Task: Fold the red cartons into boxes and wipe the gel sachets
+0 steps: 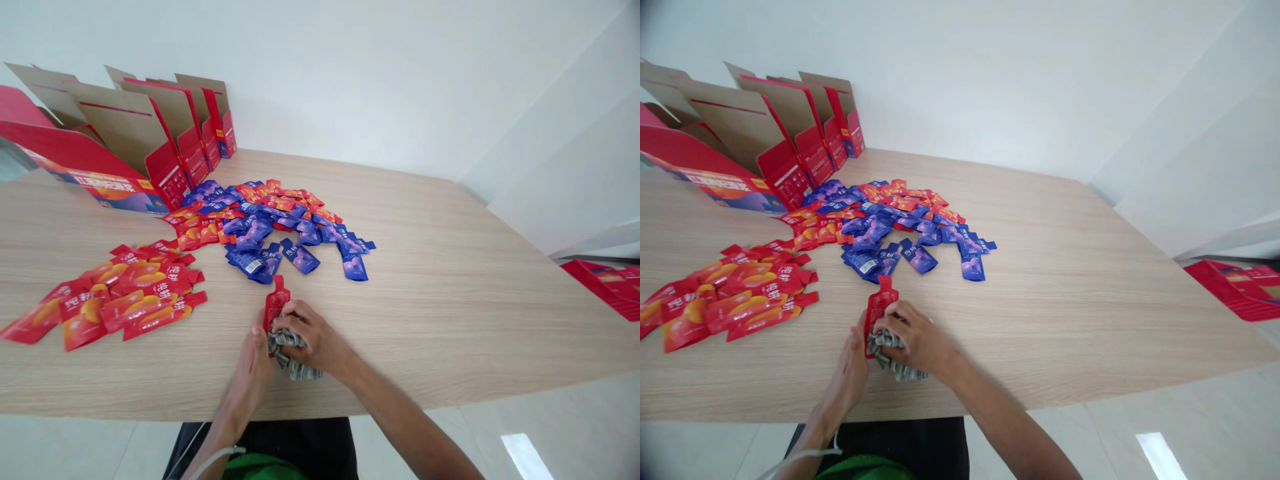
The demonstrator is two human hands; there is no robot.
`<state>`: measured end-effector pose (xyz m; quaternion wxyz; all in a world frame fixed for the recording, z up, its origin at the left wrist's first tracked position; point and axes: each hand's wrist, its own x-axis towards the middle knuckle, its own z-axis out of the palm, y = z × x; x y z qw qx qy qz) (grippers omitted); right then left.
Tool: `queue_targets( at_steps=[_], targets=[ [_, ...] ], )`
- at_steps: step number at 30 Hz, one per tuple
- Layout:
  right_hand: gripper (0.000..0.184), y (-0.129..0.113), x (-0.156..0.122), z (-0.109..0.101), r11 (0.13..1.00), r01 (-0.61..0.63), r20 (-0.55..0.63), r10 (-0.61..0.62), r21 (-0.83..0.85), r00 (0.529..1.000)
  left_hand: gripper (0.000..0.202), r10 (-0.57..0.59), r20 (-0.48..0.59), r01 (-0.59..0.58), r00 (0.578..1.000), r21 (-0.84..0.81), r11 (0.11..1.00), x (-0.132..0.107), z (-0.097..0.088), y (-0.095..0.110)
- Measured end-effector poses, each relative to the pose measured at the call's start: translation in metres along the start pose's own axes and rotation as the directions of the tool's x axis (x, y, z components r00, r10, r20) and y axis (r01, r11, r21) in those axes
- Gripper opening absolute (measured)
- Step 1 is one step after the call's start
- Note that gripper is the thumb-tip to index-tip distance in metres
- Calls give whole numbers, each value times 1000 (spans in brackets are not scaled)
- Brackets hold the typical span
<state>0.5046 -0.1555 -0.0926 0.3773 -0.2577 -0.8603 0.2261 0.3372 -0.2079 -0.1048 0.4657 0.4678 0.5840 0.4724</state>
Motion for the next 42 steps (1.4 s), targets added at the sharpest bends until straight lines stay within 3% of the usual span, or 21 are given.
queue_targets(
  at_steps=[3,5,7,10,14,17,20,23,27,30,33,36,39,42],
  targets=[
    [28,1,2,-7,995,-95,-196,96,14,976,94,24,100,-22,995,-22,1000,-12,8,-4],
    [29,1,3,-10,991,-131,-260,131,18,957,90,28,154,-22,988,-43,999,-16,12,-6],
    [27,2,3,-12,992,-121,-213,122,17,969,91,-1,118,6,993,-43,999,-15,13,-7],
    [22,2,2,-12,1000,-10,-46,10,11,999,96,-36,37,38,999,-53,998,-6,10,-8],
    [19,3,-1,-7,983,184,70,-183,-16,981,104,-58,-11,57,998,-69,996,6,4,-4],
    [22,5,-2,-4,973,225,109,-218,-58,970,103,-65,-23,65,998,-24,998,7,1,-1],
    [20,4,-1,-5,987,142,70,-137,-78,988,98,-44,54,41,998,51,998,1,-1,0],
    [17,3,1,-10,998,0,-103,-7,-61,995,100,-62,171,41,983,121,992,-8,-3,1],
    [24,4,5,-17,981,-191,-311,177,-17,934,94,-84,265,45,960,151,988,-21,0,5],
    [25,6,7,-20,970,-243,-362,231,13,903,91,-49,281,21,959,99,995,-26,5,10],
    [23,6,7,-21,982,-183,-274,186,36,944,94,-47,248,34,968,53,998,-21,6,11],
    [19,4,6,-19,999,-17,-76,19,29,997,97,-55,133,53,990,19,998,-9,2,8],
    [17,3,3,-15,988,153,86,-152,-11,985,98,-51,29,51,998,8,999,2,-3,3],
    [21,4,0,-12,979,195,162,-184,-54,969,100,-54,32,53,998,28,998,6,-7,1]
  ],
)
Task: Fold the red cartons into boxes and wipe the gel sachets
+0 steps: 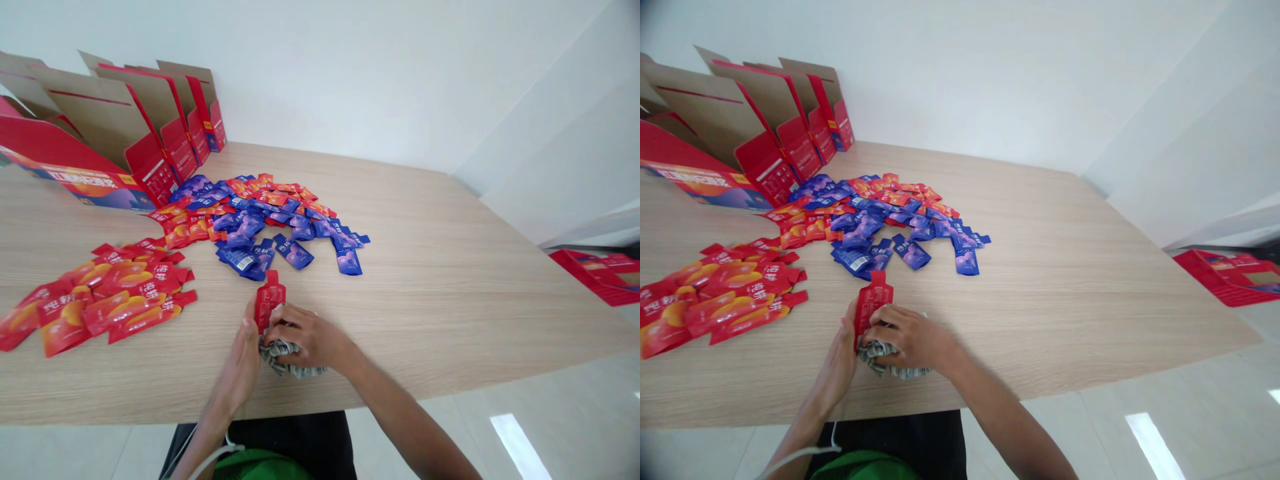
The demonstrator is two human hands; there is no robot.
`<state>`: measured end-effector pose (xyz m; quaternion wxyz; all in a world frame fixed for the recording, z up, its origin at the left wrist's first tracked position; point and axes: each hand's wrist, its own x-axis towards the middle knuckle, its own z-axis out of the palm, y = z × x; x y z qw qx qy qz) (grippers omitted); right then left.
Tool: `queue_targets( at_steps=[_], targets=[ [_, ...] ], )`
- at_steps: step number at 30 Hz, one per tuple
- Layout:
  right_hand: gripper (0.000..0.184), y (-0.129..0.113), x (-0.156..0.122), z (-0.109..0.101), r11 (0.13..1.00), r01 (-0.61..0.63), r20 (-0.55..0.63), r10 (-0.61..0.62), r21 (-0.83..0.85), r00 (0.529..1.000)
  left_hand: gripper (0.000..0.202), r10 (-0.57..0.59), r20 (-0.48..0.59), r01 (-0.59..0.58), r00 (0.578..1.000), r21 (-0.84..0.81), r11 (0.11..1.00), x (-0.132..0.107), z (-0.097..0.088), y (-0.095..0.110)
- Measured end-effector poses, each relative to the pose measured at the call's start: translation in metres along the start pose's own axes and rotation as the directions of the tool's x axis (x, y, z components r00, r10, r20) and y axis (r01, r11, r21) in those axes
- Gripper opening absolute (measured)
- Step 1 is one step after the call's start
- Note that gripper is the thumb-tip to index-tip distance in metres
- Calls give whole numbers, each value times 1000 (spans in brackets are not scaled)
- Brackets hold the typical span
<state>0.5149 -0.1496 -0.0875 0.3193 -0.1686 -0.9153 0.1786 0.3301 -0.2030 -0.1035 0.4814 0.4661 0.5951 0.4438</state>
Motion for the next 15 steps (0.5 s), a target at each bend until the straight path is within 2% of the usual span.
queue_targets(
  at_steps=[2,5,9,12,13,15],
  targets=[
    [22,0,-1,0,997,-71,-25,71,-9,997,102,0,35,0,999,17,1000,-2,-1,0],
    [20,-1,1,-3,976,-216,-174,215,11,961,103,-31,115,26,993,47,999,-11,-2,3],
    [22,0,3,-11,940,-337,-421,330,60,845,103,-73,262,57,962,69,996,-26,0,5],
    [27,2,4,-16,926,-365,-517,360,96,777,107,-132,275,113,952,83,990,-33,3,6],
    [28,2,5,-17,925,-365,-527,363,105,769,109,-146,271,128,952,83,988,-34,4,6],
    [28,2,5,-19,931,-346,-505,357,118,786,110,-144,261,129,954,74,989,-34,5,7]
  ],
)
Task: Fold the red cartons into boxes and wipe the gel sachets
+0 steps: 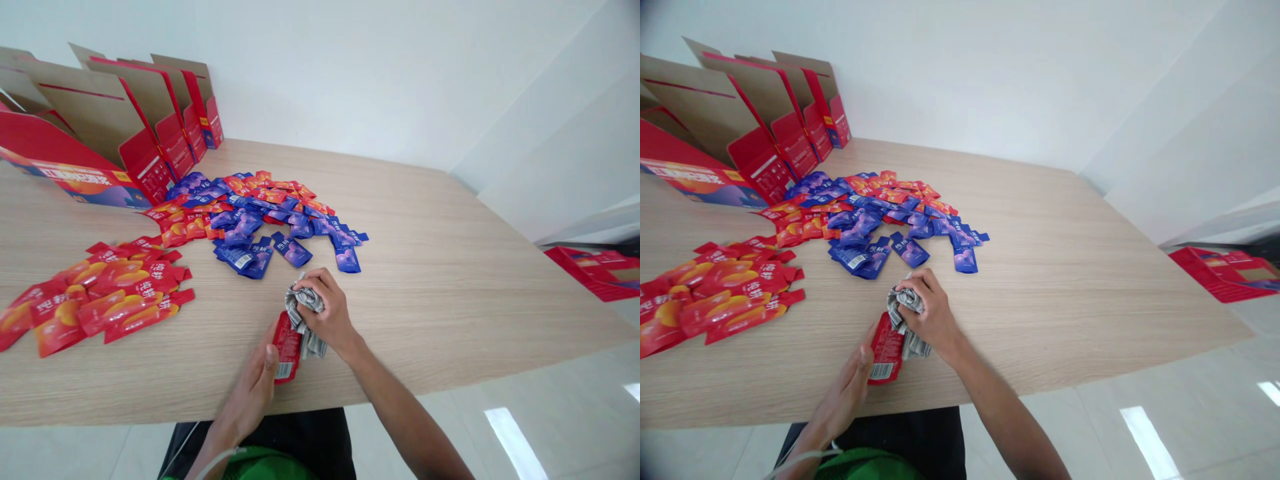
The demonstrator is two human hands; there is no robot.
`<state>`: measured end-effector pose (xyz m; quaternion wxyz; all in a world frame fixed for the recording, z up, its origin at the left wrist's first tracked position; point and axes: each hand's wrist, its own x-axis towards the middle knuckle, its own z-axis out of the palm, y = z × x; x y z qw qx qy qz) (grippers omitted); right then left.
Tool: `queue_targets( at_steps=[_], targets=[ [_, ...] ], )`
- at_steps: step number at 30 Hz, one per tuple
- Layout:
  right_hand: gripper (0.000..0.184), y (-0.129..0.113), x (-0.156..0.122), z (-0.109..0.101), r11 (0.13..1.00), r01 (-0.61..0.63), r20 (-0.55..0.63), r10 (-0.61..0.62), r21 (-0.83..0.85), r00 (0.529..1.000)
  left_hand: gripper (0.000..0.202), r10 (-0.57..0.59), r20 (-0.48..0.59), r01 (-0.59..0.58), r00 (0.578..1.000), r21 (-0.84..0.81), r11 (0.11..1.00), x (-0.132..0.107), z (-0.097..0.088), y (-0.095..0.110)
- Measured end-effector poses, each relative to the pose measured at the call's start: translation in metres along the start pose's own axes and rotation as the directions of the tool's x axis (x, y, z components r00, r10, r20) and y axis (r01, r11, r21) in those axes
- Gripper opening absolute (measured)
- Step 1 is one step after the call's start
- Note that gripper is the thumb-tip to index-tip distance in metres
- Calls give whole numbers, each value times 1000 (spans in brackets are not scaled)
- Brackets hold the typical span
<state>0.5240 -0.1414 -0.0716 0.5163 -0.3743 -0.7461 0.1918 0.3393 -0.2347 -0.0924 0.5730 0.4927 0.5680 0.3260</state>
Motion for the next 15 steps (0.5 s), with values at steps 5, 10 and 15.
queue_targets(
  at_steps=[5,10,15],
  targets=[
    [19,-2,-4,2,990,127,293,-139,57,946,105,54,-135,-62,989,-50,997,14,-5,3],
    [20,0,-14,12,938,339,507,-327,72,798,98,92,-287,-133,954,-129,983,30,-11,4],
    [16,-1,-12,10,968,251,374,-236,8,897,96,88,-239,-123,967,-136,983,24,-5,1]
  ],
)
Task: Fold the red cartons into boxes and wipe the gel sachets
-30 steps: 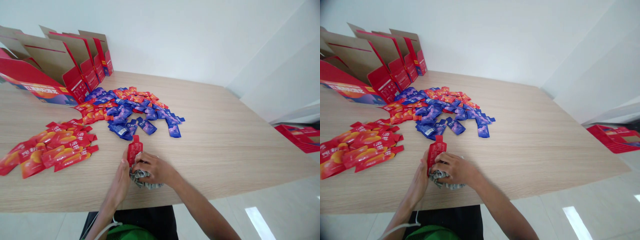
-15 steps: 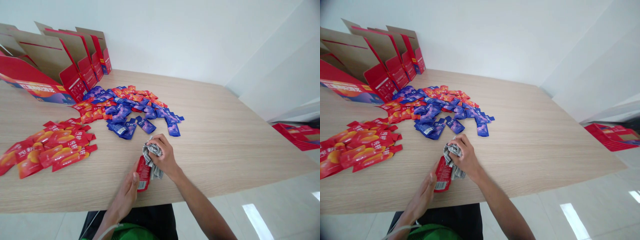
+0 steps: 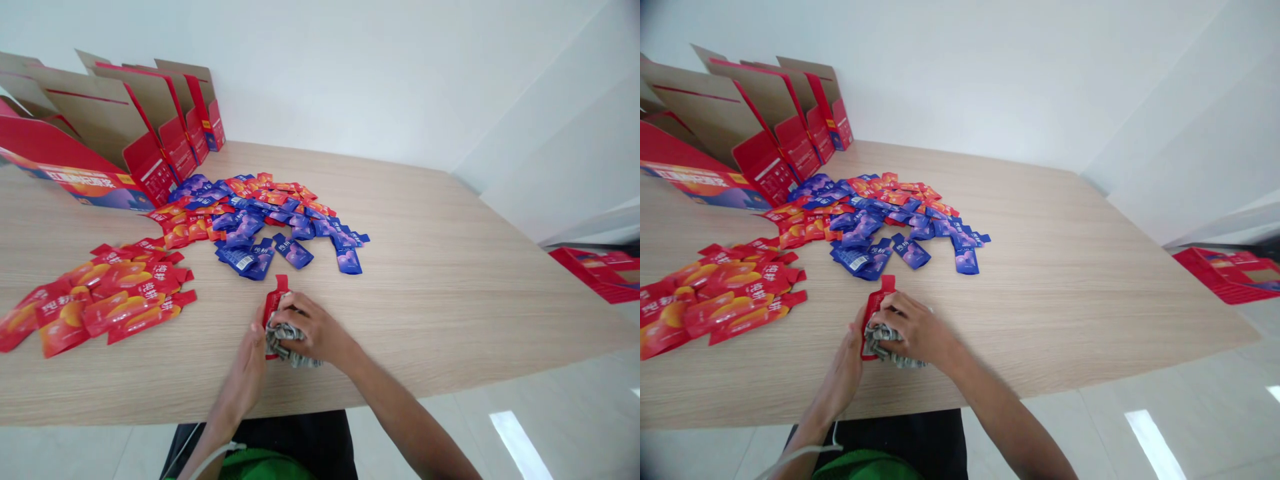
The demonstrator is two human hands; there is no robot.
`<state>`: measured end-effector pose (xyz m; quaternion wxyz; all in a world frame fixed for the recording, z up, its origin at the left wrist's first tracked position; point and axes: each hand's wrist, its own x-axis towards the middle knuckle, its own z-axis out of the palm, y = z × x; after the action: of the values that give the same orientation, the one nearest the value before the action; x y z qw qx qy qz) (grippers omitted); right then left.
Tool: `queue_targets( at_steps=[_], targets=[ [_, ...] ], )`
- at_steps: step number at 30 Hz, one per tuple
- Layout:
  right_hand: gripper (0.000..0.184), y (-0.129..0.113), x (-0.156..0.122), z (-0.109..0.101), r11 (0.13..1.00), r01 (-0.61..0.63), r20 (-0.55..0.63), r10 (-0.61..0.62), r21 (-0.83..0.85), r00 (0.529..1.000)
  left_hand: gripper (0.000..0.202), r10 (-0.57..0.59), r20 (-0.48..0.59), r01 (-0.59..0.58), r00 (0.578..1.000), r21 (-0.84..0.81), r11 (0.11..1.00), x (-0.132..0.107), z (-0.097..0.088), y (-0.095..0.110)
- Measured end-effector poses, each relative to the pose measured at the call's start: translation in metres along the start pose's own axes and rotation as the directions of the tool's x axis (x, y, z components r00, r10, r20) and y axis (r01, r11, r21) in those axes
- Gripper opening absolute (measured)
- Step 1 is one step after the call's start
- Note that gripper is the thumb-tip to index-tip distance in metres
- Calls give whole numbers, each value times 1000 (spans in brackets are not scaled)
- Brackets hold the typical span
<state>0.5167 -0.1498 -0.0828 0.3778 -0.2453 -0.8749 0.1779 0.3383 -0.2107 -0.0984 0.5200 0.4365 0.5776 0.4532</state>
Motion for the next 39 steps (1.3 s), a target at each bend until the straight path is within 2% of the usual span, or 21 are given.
queue_targets(
  at_steps=[2,5,8,10,12,14,16,19,21,24,26,29,32,35,37,39],
  targets=[
    [15,1,2,-5,996,-86,-147,86,12,985,93,-36,84,35,996,12,999,-9,2,-1],
    [21,3,5,-12,980,-196,-333,198,39,922,90,-72,171,68,983,29,997,-21,6,-1],
    [26,4,7,-17,967,-247,-413,249,61,876,91,-71,201,61,977,53,997,-27,10,1],
    [27,4,7,-18,970,-233,-404,242,70,882,95,-64,199,56,978,46,997,-25,11,3],
    [23,3,6,-17,979,-189,-332,204,76,921,96,-57,159,56,986,16,998,-20,11,5],
    [17,2,4,-14,990,-125,-201,136,68,970,95,-40,79,41,996,-14,999,-12,9,7],
    [15,0,3,-10,999,-33,-56,35,42,998,95,-7,-10,7,1000,-26,1000,-4,7,10],
    [16,0,0,-3,993,119,71,-119,-5,990,99,27,-84,-31,996,-38,999,4,6,13],
    [16,0,0,0,988,153,98,-150,-24,984,100,40,-85,-43,996,-35,998,5,6,13],
    [14,1,0,-2,997,73,29,-72,-27,997,97,66,-54,-67,996,-8,998,2,9,9],
    [11,1,1,-5,1000,-14,-100,12,-11,995,95,71,-28,-71,997,11,997,-3,13,6],
    [18,2,4,-10,992,-129,-314,126,11,941,86,61,53,-60,997,-17,998,-12,21,2],
    [25,3,6,-15,976,-218,-422,206,22,883,86,76,134,-67,988,-75,995,-17,26,2],
    [24,3,6,-16,969,-246,-420,234,26,877,86,52,125,-46,991,-52,998,-17,26,1],
    [20,3,5,-15,978,-205,-366,203,32,908,82,29,77,-26,997,-36,999,-13,23,1],
    [16,3,4,-12,993,-114,-264,120,39,957,81,31,31,-29,999,-45,999,-7,19,2]
  ],
)
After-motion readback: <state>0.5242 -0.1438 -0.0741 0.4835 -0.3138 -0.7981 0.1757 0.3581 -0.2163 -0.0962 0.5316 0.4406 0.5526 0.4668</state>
